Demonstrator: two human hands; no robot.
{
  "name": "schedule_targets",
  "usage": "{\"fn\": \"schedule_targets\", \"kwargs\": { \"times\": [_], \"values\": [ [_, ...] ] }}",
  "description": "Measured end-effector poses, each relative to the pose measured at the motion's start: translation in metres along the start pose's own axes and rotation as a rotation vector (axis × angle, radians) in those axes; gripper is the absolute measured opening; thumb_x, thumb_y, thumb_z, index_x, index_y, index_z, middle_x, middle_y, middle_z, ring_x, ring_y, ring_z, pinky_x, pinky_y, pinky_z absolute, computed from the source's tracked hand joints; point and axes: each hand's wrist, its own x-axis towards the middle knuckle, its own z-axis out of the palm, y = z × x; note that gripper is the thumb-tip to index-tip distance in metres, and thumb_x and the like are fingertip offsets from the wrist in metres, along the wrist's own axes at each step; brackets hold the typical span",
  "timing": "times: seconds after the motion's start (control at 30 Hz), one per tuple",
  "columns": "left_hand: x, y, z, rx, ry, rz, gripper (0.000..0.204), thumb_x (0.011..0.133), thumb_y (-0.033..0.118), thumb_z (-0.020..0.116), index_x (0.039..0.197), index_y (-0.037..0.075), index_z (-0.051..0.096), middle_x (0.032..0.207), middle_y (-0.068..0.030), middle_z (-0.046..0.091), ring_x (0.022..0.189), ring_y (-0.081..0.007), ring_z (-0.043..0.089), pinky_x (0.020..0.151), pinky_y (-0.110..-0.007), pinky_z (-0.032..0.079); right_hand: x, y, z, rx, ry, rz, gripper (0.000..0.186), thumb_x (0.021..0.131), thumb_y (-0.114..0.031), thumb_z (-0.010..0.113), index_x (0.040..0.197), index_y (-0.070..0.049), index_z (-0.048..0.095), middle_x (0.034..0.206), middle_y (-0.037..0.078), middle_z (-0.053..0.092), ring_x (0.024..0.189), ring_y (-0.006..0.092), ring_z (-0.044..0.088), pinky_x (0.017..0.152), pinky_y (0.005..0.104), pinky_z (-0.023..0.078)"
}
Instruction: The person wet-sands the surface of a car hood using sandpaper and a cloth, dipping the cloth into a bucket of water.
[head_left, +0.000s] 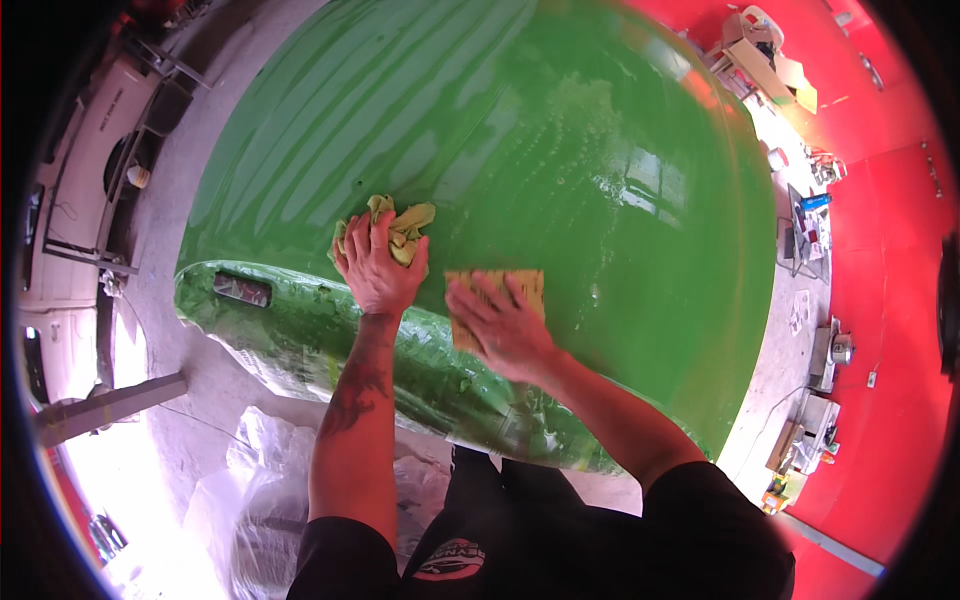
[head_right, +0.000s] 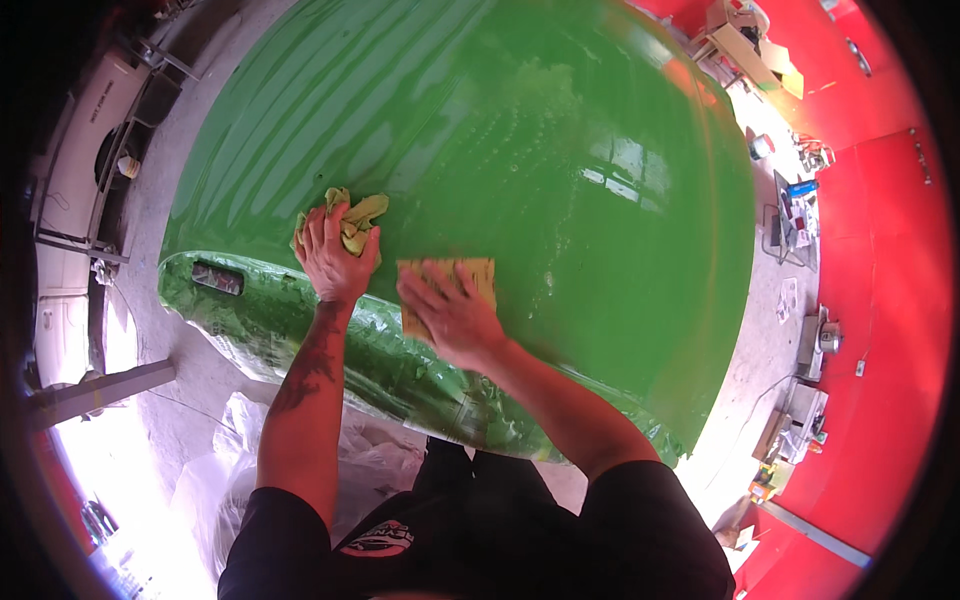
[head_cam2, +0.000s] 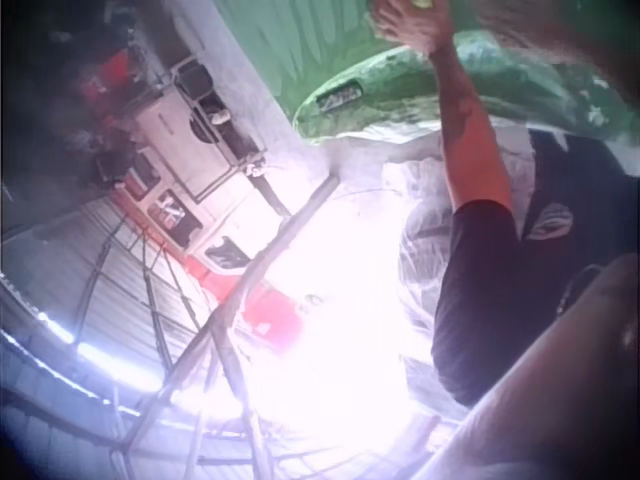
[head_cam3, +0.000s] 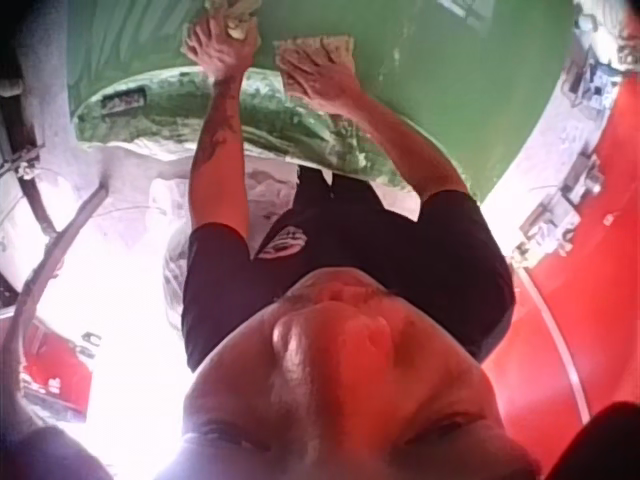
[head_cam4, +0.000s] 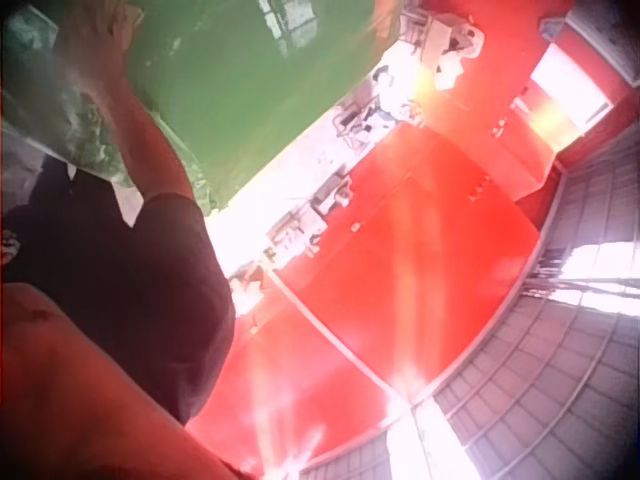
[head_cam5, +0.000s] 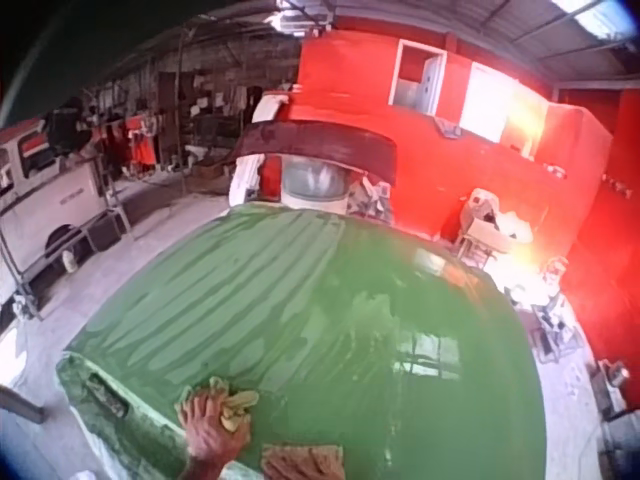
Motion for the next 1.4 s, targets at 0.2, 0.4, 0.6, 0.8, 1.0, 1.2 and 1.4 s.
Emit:
{"fn": "schedule_targets", "kwargs": {
  "times": [0.2,0.4,0.6,0.8,1.0,1.2,1.4],
  "values": [
    [0.005,-0.003,-0.001,-0.028,0.044,0.030,0.059,0.074,0.042,0.074,0.125,0.020,0.053,0.128,-0.0096,0.052,0.126,-0.0339,0.046,0.106,-0.055,0.031,0.091,0.128,-0.036,-0.236,0.055,0.155,0.063,0.096,-0.043,0.048,0.151,-0.016,0.032,0.160,0.001,0.025,0.147,0.0265,0.023,0.118,0.0524,0.018],
    [0.002,-0.005,0.003,-0.048,0.050,0.026,0.058,0.074,0.042,0.074,0.124,0.020,0.055,0.128,-0.0100,0.052,0.124,-0.0340,0.047,0.104,-0.053,0.033,0.107,0.134,-0.030,-0.148,0.268,0.354,0.065,0.096,-0.039,0.049,0.152,-0.013,0.029,0.159,0.005,0.026,0.146,0.0292,0.023,0.117,0.0518,0.019],
    [0.006,-0.001,-0.002,-0.043,0.032,0.027,0.056,0.075,0.038,0.074,0.125,0.020,0.056,0.128,-0.0090,0.054,0.125,-0.0315,0.048,0.107,-0.053,0.032,-0.061,0.019,0.010,0.067,-0.043,0.022,0.066,0.092,-0.037,0.055,0.151,-0.018,0.034,0.158,0.006,0.027,0.147,0.0287,0.022,0.118,0.0536,0.015],
    [0.002,-0.007,0.006,-0.046,0.071,0.059,0.053,0.076,0.038,0.073,0.123,0.019,0.058,0.126,-0.0092,0.056,0.123,-0.0321,0.050,0.105,-0.051,0.034,0.045,0.202,-0.052,-0.089,0.370,0.321,0.053,0.092,-0.033,0.056,0.141,-0.014,0.047,0.143,0.008,0.049,0.136,0.0298,0.040,0.113,0.0489,0.027],
    [0.004,-0.005,0.004,-0.047,0.082,0.072,0.052,0.078,0.040,0.072,0.123,0.019,0.058,0.127,-0.0090,0.055,0.122,-0.0325,0.050,0.104,-0.051,0.034,-0.032,0.108,-0.013,-0.089,0.258,0.363,0.079,0.084,-0.033,0.067,0.151,-0.012,0.031,0.157,0.007,0.030,0.144,0.0321,0.027,0.116,0.0508,0.023],
    [0.005,-0.005,0.005,0.001,0.067,0.078,0.052,0.079,0.041,0.072,0.124,0.019,0.057,0.127,-0.0089,0.055,0.123,-0.0331,0.049,0.105,-0.051,0.034,-0.109,0.056,-0.011,-0.033,-0.237,0.271,0.079,0.085,-0.036,0.065,0.152,-0.017,0.029,0.159,0.005,0.024,0.146,0.0314,0.024,0.117,0.0522,0.020],
    [0.000,-0.010,0.007,-0.010,0.037,0.054,0.052,0.080,0.042,0.071,0.124,0.019,0.057,0.128,-0.0097,0.055,0.122,-0.0333,0.049,0.105,-0.051,0.033,0.021,0.157,-0.015,-0.103,0.267,0.404,0.067,0.093,-0.038,0.053,0.151,-0.014,0.029,0.159,0.006,0.026,0.145,0.0293,0.025,0.117,0.0512,0.020]
  ]
}}
